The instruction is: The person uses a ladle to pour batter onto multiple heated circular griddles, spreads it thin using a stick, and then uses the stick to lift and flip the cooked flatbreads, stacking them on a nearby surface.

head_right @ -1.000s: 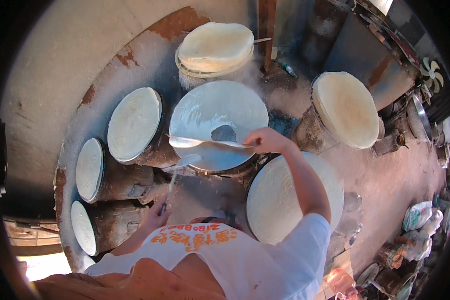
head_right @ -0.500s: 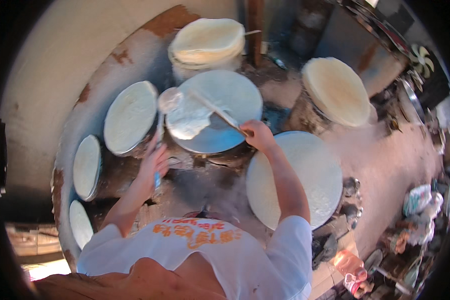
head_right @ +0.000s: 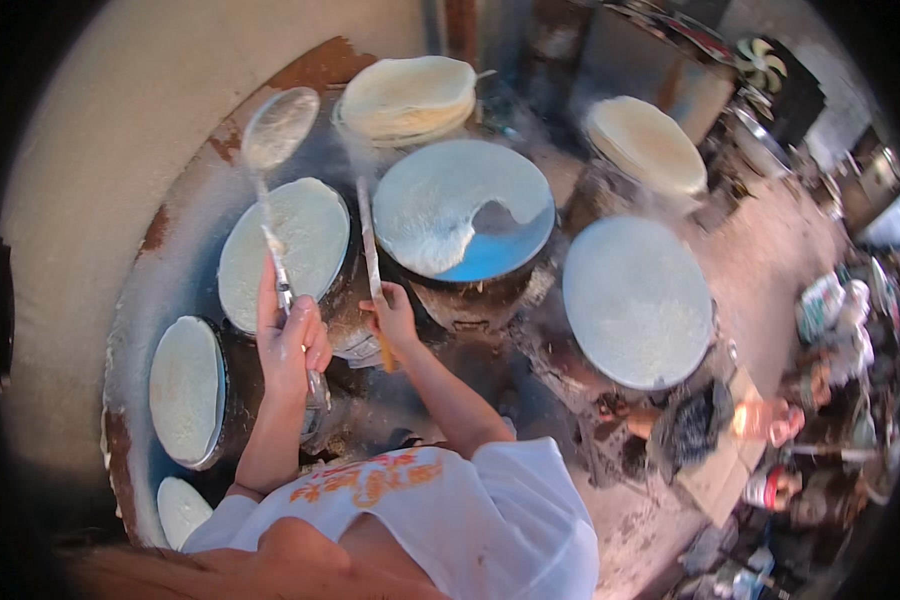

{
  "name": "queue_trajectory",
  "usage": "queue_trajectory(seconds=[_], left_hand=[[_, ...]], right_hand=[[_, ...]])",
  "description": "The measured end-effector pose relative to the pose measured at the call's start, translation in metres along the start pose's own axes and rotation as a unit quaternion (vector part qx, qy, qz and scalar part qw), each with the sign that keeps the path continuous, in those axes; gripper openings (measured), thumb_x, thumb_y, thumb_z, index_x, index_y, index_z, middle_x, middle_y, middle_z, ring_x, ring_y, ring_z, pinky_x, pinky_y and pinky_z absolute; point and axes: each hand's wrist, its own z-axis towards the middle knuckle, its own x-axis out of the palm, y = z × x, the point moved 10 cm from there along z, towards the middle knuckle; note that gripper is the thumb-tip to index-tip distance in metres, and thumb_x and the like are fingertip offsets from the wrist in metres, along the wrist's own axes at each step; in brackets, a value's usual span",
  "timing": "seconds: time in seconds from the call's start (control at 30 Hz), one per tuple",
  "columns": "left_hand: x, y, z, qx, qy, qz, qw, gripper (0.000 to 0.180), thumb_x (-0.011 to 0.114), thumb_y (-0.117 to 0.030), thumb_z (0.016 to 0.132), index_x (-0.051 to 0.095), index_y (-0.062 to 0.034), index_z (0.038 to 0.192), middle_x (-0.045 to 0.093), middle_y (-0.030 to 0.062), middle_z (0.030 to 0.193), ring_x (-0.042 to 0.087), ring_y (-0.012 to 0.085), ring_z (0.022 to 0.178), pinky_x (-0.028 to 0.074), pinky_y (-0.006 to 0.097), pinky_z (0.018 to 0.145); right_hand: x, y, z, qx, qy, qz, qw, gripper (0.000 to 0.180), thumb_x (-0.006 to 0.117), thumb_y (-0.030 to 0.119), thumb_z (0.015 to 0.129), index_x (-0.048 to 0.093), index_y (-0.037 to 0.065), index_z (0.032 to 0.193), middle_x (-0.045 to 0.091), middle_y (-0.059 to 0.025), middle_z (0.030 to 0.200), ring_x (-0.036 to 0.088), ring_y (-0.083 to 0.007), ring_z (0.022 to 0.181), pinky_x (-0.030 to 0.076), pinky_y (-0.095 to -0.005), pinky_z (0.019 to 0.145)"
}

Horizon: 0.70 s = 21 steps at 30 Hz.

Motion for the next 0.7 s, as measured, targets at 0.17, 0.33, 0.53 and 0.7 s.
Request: queue_trajectory(seconds=[0.17, 0.33, 0.53, 0.7], left_hand=[[-0.045, -0.013, -0.019, -0.002, 0.020, 0.019, 1.000, 0.065, 0.045, -0.005, 0.095, 0.012, -0.0201, 0.149, 0.034, -0.0030, 0.054, 0.030, 0.0042, 0.037, 0.029, 0.021, 0.032], [-0.064, -0.023, -0.020, -0.002, 0.033, -0.010, 0.999, 0.068, 0.050, -0.002, 0.092, 0.014, -0.0132, 0.148, 0.044, -0.0014, 0.058, 0.034, 0.0033, 0.038, 0.033, 0.020, 0.034], [-0.059, -0.013, -0.021, -0.033, 0.066, 0.006, 0.997, 0.065, 0.048, -0.005, 0.094, 0.013, -0.0127, 0.148, 0.040, -0.0024, 0.054, 0.032, 0.0033, 0.037, 0.031, 0.020, 0.033], [-0.068, -0.008, -0.020, -0.005, 0.047, 0.038, 0.998, 0.063, 0.047, -0.007, 0.094, 0.014, -0.0116, 0.148, 0.038, -0.0027, 0.052, 0.031, 0.0036, 0.037, 0.030, 0.021, 0.034]], right_hand=[[-0.041, -0.016, -0.074, -0.004, -0.121, 0.093, 0.988, 0.029, 0.042, 0.020, 0.098, 0.037, 0.015, 0.126, 0.047, -0.0021, 0.078, 0.039, -0.0084, 0.051, 0.035, -0.0235, 0.043], [-0.073, 0.021, -0.098, -0.053, -0.203, 0.051, 0.976, 0.030, 0.044, 0.020, 0.097, 0.038, 0.016, 0.126, 0.047, -0.0036, 0.076, 0.040, -0.0107, 0.046, 0.035, -0.0256, 0.038], [-0.117, 0.067, -0.067, -0.129, -0.247, -0.006, 0.960, 0.026, 0.046, 0.025, 0.096, 0.045, 0.010, 0.117, 0.050, -0.0045, 0.071, 0.041, -0.0115, 0.041, 0.033, -0.0255, 0.034], [-0.108, 0.021, -0.155, 0.066, -0.199, -0.068, 0.975, 0.034, 0.050, 0.023, 0.095, 0.048, 0.014, 0.128, 0.053, -0.0028, 0.075, 0.045, -0.0089, 0.051, 0.037, -0.0232, 0.041]])
